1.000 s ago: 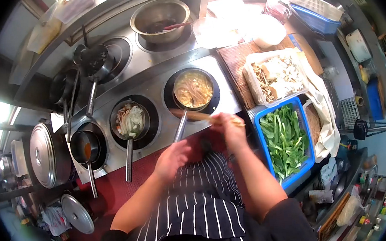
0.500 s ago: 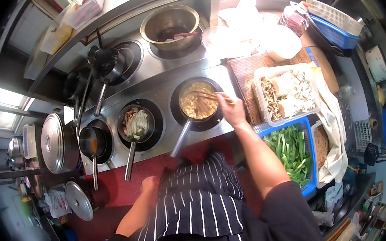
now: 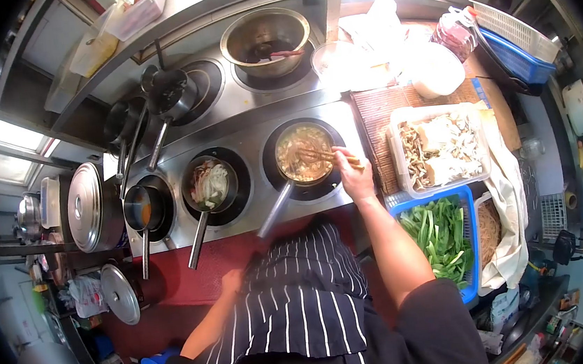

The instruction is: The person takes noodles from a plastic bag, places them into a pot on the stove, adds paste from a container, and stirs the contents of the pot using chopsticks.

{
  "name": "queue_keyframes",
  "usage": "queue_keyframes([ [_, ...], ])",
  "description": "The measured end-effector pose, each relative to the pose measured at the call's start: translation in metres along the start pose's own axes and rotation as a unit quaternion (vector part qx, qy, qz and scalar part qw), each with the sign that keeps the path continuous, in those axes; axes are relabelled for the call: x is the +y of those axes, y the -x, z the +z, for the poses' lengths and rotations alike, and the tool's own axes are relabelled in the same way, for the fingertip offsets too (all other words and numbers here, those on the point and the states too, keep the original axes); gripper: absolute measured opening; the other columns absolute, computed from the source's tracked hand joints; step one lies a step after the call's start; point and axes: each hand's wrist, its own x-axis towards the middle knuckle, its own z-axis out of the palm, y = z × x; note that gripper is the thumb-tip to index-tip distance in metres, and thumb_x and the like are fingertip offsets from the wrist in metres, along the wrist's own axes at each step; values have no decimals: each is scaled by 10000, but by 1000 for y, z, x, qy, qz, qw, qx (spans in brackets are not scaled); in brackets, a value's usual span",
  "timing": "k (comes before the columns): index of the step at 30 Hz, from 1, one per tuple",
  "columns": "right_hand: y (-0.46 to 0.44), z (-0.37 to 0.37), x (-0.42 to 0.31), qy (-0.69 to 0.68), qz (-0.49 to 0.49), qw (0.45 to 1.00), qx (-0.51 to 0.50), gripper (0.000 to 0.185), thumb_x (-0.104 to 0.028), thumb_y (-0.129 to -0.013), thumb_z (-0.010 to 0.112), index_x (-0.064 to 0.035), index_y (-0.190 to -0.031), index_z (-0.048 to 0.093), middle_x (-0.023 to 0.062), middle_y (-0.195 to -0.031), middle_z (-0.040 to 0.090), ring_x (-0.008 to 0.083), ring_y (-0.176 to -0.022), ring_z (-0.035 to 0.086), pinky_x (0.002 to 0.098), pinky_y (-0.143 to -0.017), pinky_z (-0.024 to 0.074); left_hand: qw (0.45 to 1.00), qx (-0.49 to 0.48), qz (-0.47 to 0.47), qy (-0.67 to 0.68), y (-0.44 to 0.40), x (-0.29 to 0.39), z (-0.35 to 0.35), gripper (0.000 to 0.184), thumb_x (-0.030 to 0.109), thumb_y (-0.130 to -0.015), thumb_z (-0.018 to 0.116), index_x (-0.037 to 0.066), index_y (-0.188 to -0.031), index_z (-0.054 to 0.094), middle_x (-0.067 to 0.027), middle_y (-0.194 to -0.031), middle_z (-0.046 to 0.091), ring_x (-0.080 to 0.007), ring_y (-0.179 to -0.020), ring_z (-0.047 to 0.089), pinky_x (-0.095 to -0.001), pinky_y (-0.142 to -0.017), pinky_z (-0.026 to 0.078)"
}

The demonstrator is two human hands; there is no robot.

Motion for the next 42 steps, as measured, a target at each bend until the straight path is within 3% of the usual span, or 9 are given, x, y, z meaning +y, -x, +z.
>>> queue_keyframes([
  [8,10,-22,-25,168,-41,985,25,189,-130,-965,568,-15,-1047,693,12,-795,672,67,-719,592,228,-648,472,991,-33,-70,106,-9,-5,-6,235,253,-870,600,41,-903,696,-51,-671,607,-125,-535,511,-278,-482,396],
  [11,13,4,5,83,-33,996,-6,174,-125,-962,570,-14,-1037,681,-9,-799,660,54,-742,586,224,-648,464,994,-30,-66,77,0,8,-8,243,260,-867,600,39,-904,694,-47,-666,605,-125,-515,505,-276,-460,381],
  [13,21,17,1,96,-61,993,-37,173,-128,-965,567,-7,-1043,664,17,-846,687,78,-770,611,242,-680,482,998,-27,-49,-20,6,21,-10,293,236,-871,529,25,-943,718,-109,-836,680,-196,-731,629,-349,-664,509],
  [16,29,-1,-16,107,-9,988,-106,186,-143,-969,568,-7,-1048,667,40,-864,700,98,-784,625,262,-704,494,998,-37,-3,-56,7,22,-12,296,231,-867,534,8,-946,713,-123,-867,687,-202,-773,638,-349,-701,510],
  [20,26,-39,-38,160,-16,986,-47,186,-146,-965,572,-17,-1043,682,48,-841,700,90,-759,607,252,-683,485,998,-40,14,-46,0,11,-15,263,220,-867,551,39,-954,720,-104,-866,686,-194,-753,627,-335,-684,499],
  [25,28,8,-40,174,-43,976,-122,169,-133,-956,589,7,-1019,660,55,-813,689,82,-742,585,256,-674,483,988,-48,-102,103,-2,11,-16,229,226,-865,584,63,-960,714,-55,-798,650,-149,-645,553,-308,-578,452],
  [31,-23,44,-30,215,-197,955,-57,139,-84,-925,594,-40,-1040,658,199,-918,682,310,-852,683,347,-732,518,990,-69,-72,99,-13,19,-18,273,261,-887,567,54,-1039,659,-82,-704,634,-113,-471,469,-260,-424,350],
  [40,-10,-8,-80,351,-93,918,-161,160,-94,-931,562,-40,-1045,660,185,-872,693,277,-803,697,356,-717,531,985,-66,-115,113,-11,5,-21,263,265,-897,554,73,-1044,658,-78,-684,626,-107,-433,438,-265,-390,307],
  [42,-17,-6,-37,207,15,963,-171,182,-137,-963,553,-49,-1080,661,122,-843,694,180,-817,683,309,-706,530,984,-66,-124,111,-10,8,-21,259,264,-899,551,77,-1043,658,-75,-679,622,-106,-433,437,-264,-388,304],
])
